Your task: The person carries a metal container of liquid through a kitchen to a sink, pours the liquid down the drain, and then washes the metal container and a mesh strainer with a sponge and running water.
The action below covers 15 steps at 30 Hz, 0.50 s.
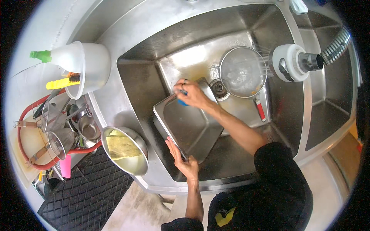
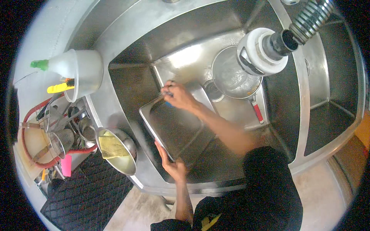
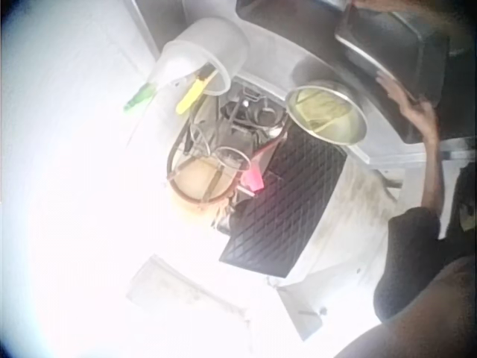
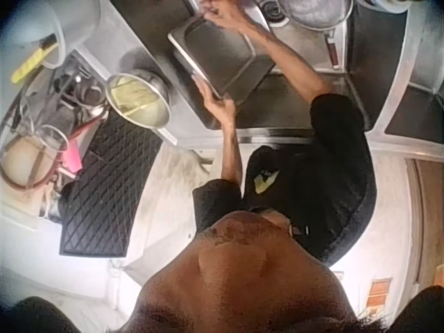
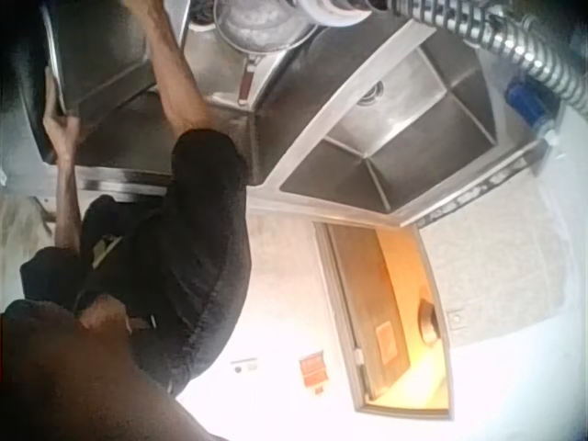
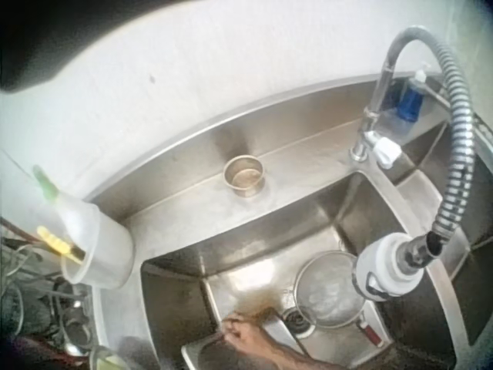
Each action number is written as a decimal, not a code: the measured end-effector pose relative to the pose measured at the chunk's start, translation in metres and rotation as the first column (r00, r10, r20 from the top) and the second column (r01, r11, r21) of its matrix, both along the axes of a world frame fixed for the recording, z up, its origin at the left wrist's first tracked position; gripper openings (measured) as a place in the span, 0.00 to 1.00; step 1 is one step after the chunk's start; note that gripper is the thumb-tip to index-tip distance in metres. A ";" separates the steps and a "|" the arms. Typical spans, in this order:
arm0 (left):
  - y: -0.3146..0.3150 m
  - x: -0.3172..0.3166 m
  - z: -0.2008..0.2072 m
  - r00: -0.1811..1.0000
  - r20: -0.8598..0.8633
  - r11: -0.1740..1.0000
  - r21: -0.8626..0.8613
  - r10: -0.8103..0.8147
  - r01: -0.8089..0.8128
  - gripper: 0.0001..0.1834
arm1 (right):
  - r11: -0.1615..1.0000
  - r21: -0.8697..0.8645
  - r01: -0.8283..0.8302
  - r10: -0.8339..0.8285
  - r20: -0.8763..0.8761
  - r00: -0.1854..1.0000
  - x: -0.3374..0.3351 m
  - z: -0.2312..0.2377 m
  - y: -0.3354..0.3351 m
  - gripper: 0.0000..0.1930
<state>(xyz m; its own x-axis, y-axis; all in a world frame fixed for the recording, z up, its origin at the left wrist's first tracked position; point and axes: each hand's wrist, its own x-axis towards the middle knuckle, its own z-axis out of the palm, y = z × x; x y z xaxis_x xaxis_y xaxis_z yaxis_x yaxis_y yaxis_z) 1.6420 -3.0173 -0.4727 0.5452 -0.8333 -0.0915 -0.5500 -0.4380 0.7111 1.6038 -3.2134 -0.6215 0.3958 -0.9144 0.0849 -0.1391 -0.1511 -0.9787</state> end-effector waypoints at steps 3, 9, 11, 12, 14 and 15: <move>0.004 0.005 -0.001 0.997 -0.065 0.999 -0.008 0.046 -0.046 0.47 | 0.998 0.006 -0.070 0.068 0.145 0.987 0.025 0.052 0.006 0.11; 0.006 0.003 0.000 0.997 -0.054 0.997 0.047 0.056 -0.053 0.46 | 0.996 -0.069 -0.055 0.068 0.215 0.974 0.040 0.079 0.013 0.09; 0.007 0.003 -0.001 0.999 -0.025 0.998 0.060 0.034 -0.033 0.46 | 0.998 -0.058 -0.025 0.041 0.284 0.958 0.033 0.074 0.014 0.09; 0.008 0.003 -0.003 0.999 -0.029 0.997 0.063 0.035 -0.034 0.46 | 0.998 -0.059 -0.008 0.022 0.243 0.970 0.029 0.066 0.012 0.09; 0.011 0.003 -0.007 0.985 -0.134 0.994 -0.011 0.107 -0.109 0.47 | 0.995 0.098 -0.011 -0.005 0.160 0.987 0.019 0.040 0.012 0.11; 0.009 0.001 -0.006 0.984 -0.147 0.995 -0.014 0.097 -0.100 0.47 | 0.992 0.122 0.038 -0.049 0.092 0.995 0.010 0.016 0.011 0.12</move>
